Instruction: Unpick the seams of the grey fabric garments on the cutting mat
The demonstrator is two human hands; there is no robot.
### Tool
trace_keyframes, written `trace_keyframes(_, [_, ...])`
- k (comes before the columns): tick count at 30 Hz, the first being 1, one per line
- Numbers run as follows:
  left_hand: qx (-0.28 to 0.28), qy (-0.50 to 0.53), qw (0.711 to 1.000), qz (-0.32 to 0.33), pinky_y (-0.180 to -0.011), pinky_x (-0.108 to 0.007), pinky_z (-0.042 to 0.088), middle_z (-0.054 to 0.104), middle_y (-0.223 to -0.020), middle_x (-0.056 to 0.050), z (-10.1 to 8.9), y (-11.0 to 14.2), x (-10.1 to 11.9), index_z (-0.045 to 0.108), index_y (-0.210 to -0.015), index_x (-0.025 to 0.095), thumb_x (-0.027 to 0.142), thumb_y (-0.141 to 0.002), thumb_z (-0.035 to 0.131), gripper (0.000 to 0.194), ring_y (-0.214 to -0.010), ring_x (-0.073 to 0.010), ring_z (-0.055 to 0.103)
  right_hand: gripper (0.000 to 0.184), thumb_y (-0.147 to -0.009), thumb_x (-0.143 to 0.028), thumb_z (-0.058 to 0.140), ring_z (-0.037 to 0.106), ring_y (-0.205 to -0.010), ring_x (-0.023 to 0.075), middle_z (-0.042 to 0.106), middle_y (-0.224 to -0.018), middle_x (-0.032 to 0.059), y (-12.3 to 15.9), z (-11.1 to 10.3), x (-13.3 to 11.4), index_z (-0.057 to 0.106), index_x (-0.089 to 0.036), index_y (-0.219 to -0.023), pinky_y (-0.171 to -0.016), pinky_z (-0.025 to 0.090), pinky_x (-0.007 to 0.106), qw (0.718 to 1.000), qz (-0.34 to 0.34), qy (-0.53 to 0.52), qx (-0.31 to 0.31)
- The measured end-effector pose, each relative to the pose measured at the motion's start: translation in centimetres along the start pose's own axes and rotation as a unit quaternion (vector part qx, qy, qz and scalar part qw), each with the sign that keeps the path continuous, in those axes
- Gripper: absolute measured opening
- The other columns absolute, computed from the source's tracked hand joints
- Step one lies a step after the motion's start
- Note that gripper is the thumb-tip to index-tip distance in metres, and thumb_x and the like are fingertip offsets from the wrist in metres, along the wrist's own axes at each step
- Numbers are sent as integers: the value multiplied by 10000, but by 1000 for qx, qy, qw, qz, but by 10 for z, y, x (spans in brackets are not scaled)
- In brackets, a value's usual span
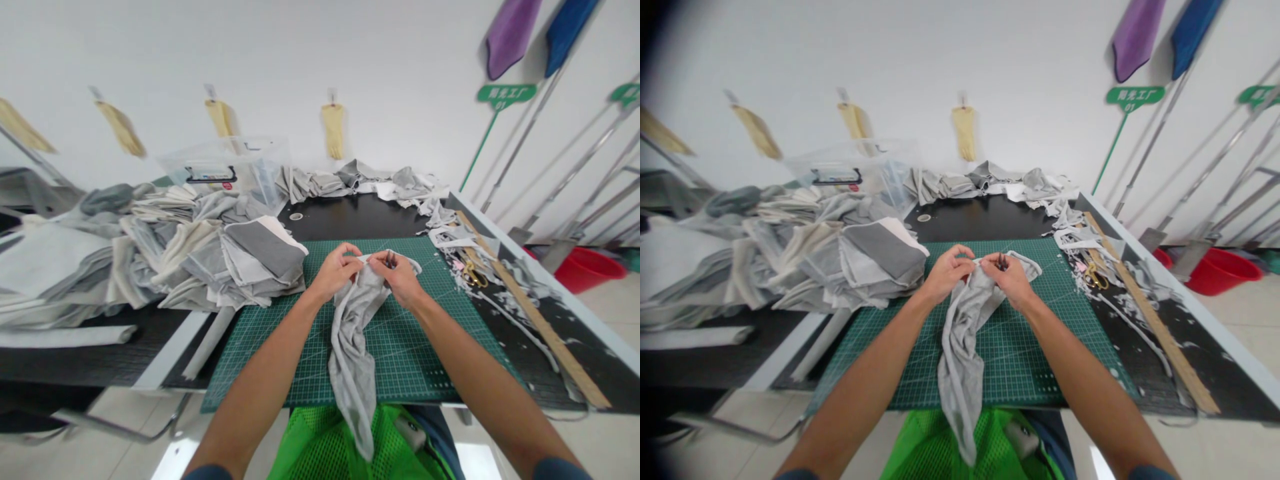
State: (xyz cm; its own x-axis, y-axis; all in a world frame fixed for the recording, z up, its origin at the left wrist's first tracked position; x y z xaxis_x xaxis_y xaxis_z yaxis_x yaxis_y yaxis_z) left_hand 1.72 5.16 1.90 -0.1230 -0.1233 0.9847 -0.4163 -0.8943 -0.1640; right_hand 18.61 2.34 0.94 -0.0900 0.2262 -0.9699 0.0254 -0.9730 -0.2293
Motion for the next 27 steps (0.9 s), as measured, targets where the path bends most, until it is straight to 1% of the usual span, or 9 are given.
trace_keyframes(2, [9,-2,1000,1,-524,-209,346,580,-606,77,-2,-1,-1,551,-1003,214,239,-763,711,290,-501,-84,491,402,-769,-581,806,360,-542,97,515,-644,-43,-1,-1,-1,657,-212,-823,-486,241,251,999,23,-28,5])
trace_keyframes(4, [12,0,1000,3,-516,-210,331,547,-583,83,-3,-2,-2,555,-982,214,228,-760,703,268,-493,-83,472,409,-767,-580,809,351,-523,92,535,-638,-45,-3,-2,-2,628,-219,-833,-473,208,246,998,36,-55,11])
trace_keyframes(8, [16,8,1000,6,-521,-210,337,546,-589,80,-4,-2,-2,561,-979,218,220,-757,701,262,-500,-86,472,440,-797,-625,765,383,-537,95,549,-660,-33,-3,-2,-2,625,-214,-872,-467,207,227,994,68,-82,21])
trace_keyframes(11, [18,2,1000,14,-540,-210,350,571,-618,67,-3,-2,-2,577,-952,213,240,-769,706,226,-520,-85,489,418,-812,-606,752,416,-582,99,522,-699,-36,-1,-1,0,637,-215,-900,-479,246,219,995,75,-72,-8])
trace_keyframes(15, [41,2,999,32,-571,-212,367,606,-677,45,-5,-4,-1,596,-900,196,194,-745,698,185,-573,-86,521,376,-784,-475,786,475,-657,106,607,-865,-29,-1,-1,3,647,-245,-1047,-543,350,227,997,55,-34,-31])
trace_keyframes(17, [50,25,998,31,-592,-214,382,639,-725,32,-5,-4,-1,606,-906,191,153,-710,688,215,-605,-91,548,381,-814,-478,746,497,-686,113,643,-952,-9,-1,-1,4,654,-246,-1102,-569,375,240,999,42,-20,-28])
trace_keyframes(21, [48,84,995,18,-673,-233,448,689,-817,11,-3,-3,0,629,-950,187,155,-681,751,296,-684,-110,611,345,-885,-528,687,498,-689,135,645,-858,5,-2,0,2,705,-216,-1031,-611,389,270,997,-21,71,-37])
trace_keyframes(24, [44,113,993,6,-726,-253,480,713,-855,-6,0,-1,0,670,-985,174,194,-673,827,350,-733,-123,641,280,-895,-476,695,508,-699,141,644,-801,4,-1,1,-1,718,-200,-939,-659,398,284,987,-69,141,-34])
trace_keyframes(27, [52,129,990,-2,-760,-270,494,734,-878,-33,1,0,0,723,-975,150,227,-667,866,348,-767,-136,656,256,-899,-422,667,543,-721,151,671,-837,14,0,-1,-2,722,-194,-1001,-688,426,295,986,-78,139,-37])
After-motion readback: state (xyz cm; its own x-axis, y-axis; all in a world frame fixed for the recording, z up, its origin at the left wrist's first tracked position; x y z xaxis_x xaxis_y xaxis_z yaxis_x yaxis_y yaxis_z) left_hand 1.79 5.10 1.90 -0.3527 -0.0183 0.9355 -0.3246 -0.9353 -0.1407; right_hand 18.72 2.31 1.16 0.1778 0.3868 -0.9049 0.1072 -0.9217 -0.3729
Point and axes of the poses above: each hand's wrist, its own y-axis away from the middle knuckle, its own z-axis out of the palm, x = y × z, the point moved 3 cm from there along -y, towards the middle knuckle
